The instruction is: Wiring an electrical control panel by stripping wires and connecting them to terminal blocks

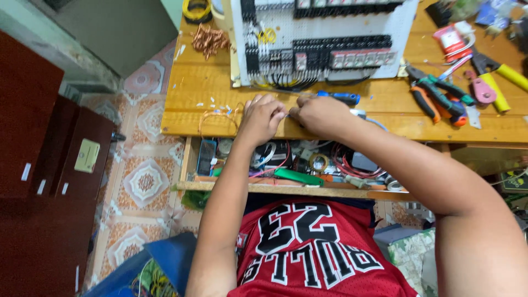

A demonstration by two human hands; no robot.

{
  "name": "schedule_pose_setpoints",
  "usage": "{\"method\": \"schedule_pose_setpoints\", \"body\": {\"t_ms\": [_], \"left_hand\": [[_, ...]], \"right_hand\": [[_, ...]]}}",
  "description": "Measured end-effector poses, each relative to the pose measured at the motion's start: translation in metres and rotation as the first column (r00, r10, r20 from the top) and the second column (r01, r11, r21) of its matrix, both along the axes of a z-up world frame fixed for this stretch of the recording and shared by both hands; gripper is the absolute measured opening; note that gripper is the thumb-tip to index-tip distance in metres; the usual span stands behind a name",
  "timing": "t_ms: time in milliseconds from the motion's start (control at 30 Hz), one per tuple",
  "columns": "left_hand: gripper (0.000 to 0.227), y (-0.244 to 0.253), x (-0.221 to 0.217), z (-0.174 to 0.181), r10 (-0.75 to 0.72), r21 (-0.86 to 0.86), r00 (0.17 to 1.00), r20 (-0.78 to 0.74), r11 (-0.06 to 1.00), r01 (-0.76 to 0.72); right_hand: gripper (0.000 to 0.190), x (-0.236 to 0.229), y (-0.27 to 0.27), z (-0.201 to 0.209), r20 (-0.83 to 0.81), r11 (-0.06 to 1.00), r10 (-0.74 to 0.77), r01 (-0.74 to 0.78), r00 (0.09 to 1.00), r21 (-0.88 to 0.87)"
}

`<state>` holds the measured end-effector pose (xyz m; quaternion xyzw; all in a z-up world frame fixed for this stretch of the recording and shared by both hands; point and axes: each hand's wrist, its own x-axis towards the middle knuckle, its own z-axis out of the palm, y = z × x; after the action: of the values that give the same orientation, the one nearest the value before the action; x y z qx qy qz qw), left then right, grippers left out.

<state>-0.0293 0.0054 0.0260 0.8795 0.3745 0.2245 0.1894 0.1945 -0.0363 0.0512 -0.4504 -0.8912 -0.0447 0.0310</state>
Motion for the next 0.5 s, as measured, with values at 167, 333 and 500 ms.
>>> {"method": "schedule_pose_setpoints", "body": {"t_ms": [167, 333, 500], "left_hand": [[0.008, -0.004, 0.002, 0.006, 0.008, -0.026, 0.999, 0.031, 1.000, -0.007], [0.008, -0.006, 0.004, 0.004, 0.025, 0.000, 1.000, 0.013, 1.000, -0.025], [0.008, -0.007, 0.005, 0.004, 0.030, 0.024, 1.000, -0.003, 0.999, -0.030]], "right_hand": [[0.016, -0.001, -0.002, 0.006, -0.033, 1.000, -0.003, 0.002, 0.999, -0.025], [0.017, -0.004, -0.005, 0.019, -0.008, 1.000, 0.012, -0.012, 1.000, -0.021], [0.018, -0.005, -0.007, 0.026, 0.012, 0.999, 0.020, -0.019, 1.000, -0.039]]}}
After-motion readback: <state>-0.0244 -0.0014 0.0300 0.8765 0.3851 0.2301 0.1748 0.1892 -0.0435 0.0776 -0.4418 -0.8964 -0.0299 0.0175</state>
